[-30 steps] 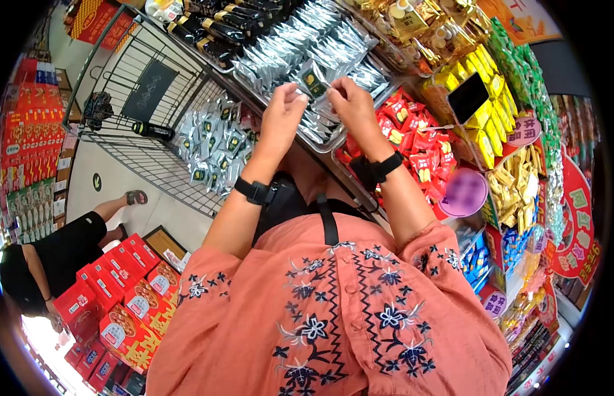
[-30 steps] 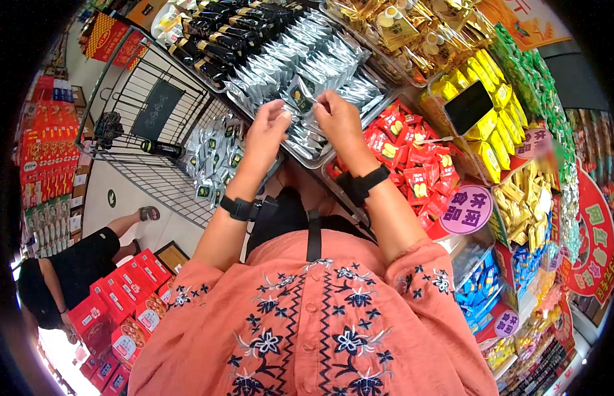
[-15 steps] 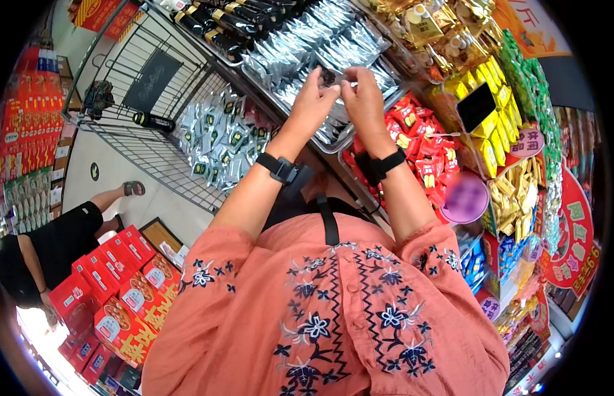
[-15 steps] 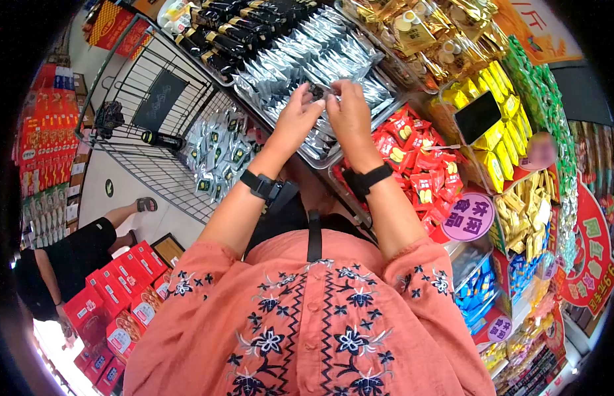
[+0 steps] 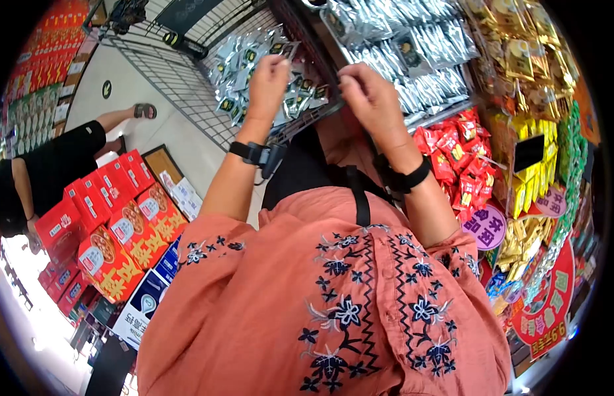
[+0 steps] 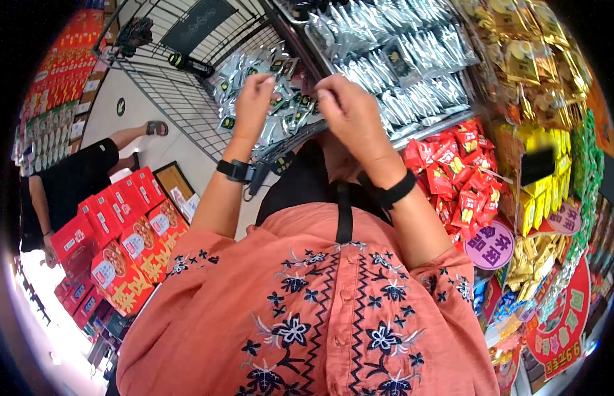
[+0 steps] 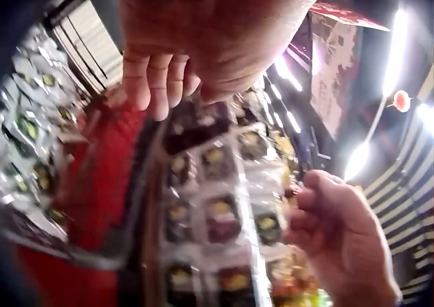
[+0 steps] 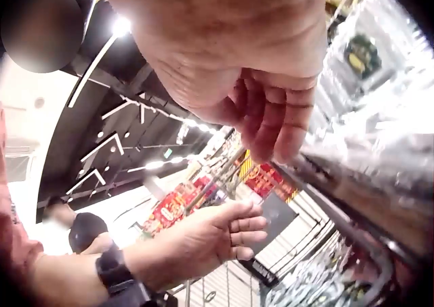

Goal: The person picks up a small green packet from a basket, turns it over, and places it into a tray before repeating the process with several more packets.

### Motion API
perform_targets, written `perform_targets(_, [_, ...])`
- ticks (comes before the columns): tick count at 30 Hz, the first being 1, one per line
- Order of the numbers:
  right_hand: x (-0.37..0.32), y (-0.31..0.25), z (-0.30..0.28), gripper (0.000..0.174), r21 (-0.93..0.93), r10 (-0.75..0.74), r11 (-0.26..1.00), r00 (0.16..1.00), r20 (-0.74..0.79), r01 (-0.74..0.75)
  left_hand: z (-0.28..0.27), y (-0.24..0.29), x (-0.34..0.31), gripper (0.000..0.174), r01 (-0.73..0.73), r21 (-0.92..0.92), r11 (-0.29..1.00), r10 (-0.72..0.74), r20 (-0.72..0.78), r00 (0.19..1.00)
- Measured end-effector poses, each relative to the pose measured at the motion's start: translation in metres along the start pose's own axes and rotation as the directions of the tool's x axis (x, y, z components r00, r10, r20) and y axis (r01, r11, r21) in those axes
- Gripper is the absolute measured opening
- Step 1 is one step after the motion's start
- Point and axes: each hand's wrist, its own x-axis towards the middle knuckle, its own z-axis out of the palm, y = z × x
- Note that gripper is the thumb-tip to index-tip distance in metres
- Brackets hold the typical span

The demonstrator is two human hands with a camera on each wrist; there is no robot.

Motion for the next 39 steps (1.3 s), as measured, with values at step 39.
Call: perform_targets(39, [0.003, 0.126, 0.097, 0.025, -0.091, 0.573, 0.800, 0.709, 0.410, -0.593, -0.096, -0.208, -0.005, 0.022, 0.180, 0.919, 0.352, -0.418, -0.018, 0.908])
